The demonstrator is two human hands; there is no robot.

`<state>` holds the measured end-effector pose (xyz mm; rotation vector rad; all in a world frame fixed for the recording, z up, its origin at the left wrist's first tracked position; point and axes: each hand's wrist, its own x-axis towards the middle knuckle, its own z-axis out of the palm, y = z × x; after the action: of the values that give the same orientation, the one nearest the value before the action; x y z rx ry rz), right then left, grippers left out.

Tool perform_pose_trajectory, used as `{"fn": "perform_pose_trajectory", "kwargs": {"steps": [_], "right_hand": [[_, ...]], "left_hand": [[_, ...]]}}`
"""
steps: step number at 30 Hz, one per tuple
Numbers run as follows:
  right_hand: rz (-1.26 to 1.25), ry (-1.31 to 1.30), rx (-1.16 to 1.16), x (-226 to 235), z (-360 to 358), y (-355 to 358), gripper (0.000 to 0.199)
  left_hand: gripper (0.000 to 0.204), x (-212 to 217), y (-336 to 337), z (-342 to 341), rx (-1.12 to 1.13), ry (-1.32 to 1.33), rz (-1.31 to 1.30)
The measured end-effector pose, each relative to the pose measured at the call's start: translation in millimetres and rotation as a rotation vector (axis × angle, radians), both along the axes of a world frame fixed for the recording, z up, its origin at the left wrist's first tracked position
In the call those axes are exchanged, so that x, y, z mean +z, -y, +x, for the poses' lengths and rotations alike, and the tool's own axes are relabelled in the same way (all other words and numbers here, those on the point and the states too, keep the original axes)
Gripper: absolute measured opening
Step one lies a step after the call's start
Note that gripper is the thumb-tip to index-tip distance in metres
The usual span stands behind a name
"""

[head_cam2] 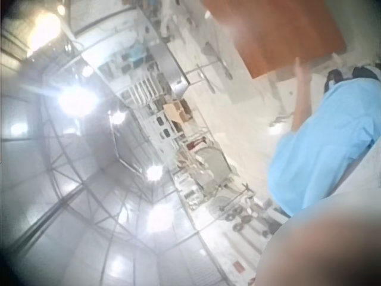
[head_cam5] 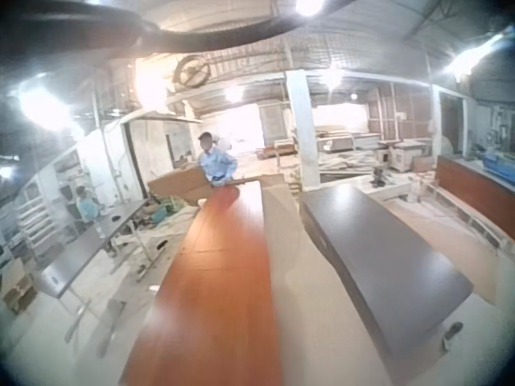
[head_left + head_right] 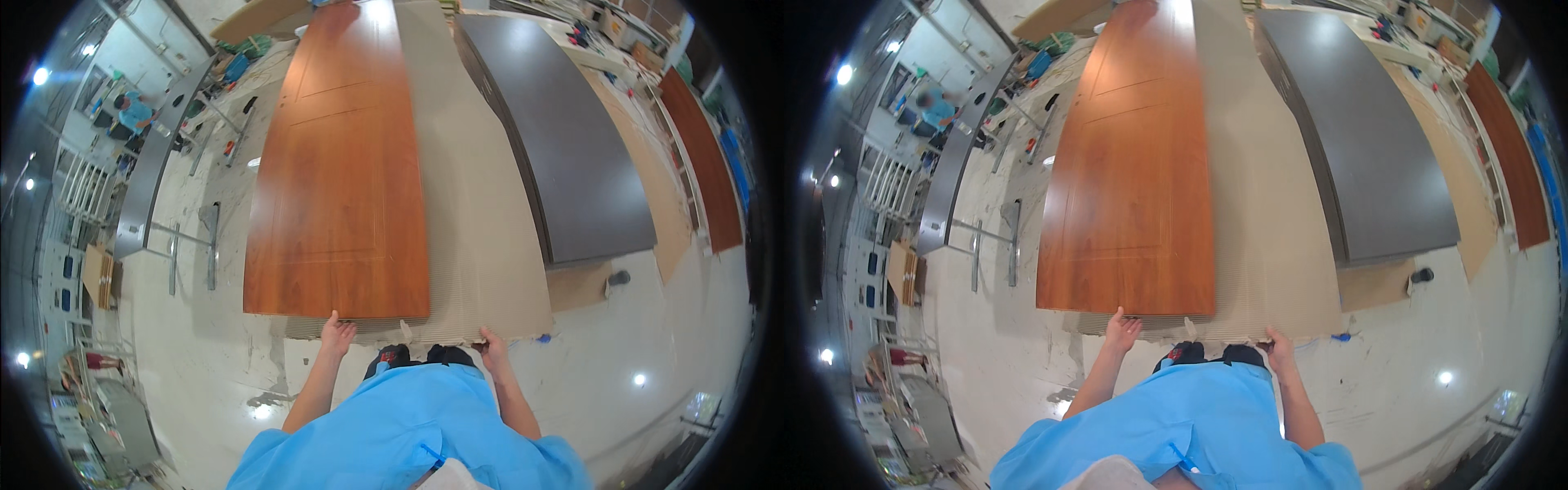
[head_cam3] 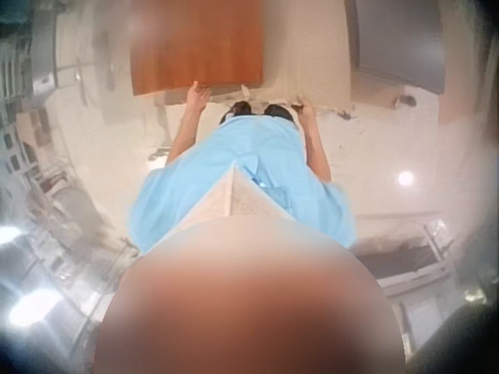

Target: The person wraps a large wooden tabletop with a sheet of corrugated cardboard. They lift and fold the cardboard over the tabletop edges, smooth it down, and adjust the coverage to protect the surface.

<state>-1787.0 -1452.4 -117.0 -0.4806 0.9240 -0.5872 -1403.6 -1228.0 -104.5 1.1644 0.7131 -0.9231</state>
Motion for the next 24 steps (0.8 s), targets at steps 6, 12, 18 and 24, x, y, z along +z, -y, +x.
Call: {"fn": "perform_pose_trajectory", "kwargs": {"steps": [6, 12, 18, 24], "right_hand": [[0.009, 0.013, 0.005, 10, -2, 0, 0.03], [0.042, 0.02, -0.031, 19, 4, 0, 0.03], [0.127, 0.004, -0.038, 14, 2, -1, 0.029], [0.137, 0.009, -0.037, 4, -3, 3, 0.025]], "left_hand": [[0.076, -1, 35, -13, -0.127, -0.061, -0.083], [0.082, -21, 25, -22, 0.0, 0.132, 0.024], [0.075, -56, -11, -75, -0.156, -0.231, 0.501], [0.051, -64, -25, -71, 0.101, -0.078, -0.176]]}}
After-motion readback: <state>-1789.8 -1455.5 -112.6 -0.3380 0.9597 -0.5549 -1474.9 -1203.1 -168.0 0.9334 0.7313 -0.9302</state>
